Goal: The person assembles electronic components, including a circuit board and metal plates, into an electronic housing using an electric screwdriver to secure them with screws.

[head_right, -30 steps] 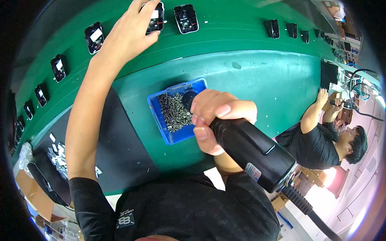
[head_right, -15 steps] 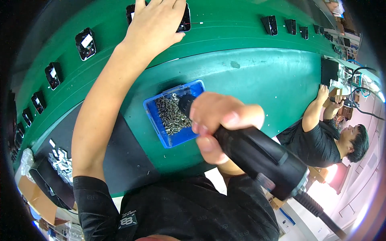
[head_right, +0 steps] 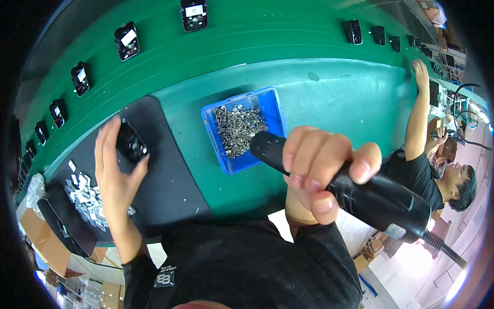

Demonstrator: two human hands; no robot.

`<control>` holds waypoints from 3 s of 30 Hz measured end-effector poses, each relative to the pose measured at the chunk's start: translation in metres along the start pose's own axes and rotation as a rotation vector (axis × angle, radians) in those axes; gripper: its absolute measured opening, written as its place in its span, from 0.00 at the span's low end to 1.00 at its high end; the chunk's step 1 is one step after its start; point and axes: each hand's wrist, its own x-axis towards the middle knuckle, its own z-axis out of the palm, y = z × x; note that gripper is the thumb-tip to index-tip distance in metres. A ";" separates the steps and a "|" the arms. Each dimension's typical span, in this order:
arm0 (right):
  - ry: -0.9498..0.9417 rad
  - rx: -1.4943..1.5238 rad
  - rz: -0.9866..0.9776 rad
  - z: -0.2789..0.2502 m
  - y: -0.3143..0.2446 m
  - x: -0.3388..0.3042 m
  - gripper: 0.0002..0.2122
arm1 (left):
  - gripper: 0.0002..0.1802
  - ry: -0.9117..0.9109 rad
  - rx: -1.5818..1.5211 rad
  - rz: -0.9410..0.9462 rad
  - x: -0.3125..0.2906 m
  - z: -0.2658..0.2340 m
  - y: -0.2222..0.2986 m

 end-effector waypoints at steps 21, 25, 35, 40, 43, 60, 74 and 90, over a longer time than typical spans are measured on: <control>0.256 -0.075 -0.126 0.019 -0.032 -0.005 0.15 | 0.20 -0.135 0.129 -0.404 -0.164 -0.063 -0.028; 0.206 -0.046 -0.131 0.029 -0.041 0.003 0.13 | 0.19 0.044 0.051 -0.564 -0.161 -0.050 -0.025; 0.189 -0.041 -0.147 0.027 -0.042 -0.006 0.14 | 0.12 0.018 0.084 -0.471 -0.149 -0.039 -0.026; 0.210 -0.042 -0.138 0.030 -0.040 -0.005 0.14 | 0.12 0.079 -0.005 -0.468 -0.139 -0.025 -0.024; 0.208 -0.030 -0.154 0.029 -0.041 -0.004 0.14 | 0.14 -0.030 -0.081 -0.483 -0.134 -0.030 -0.015; 0.209 0.015 -0.122 0.040 -0.030 -0.005 0.16 | 0.12 0.234 -0.181 -0.418 -0.111 -0.024 -0.020; 0.203 0.046 -0.079 0.035 -0.024 -0.007 0.19 | 0.12 0.123 -0.240 -0.333 -0.045 -0.001 -0.013; 0.061 0.413 0.013 0.077 -0.002 -0.005 0.17 | 0.20 0.193 -0.426 -0.049 -0.060 -0.012 0.018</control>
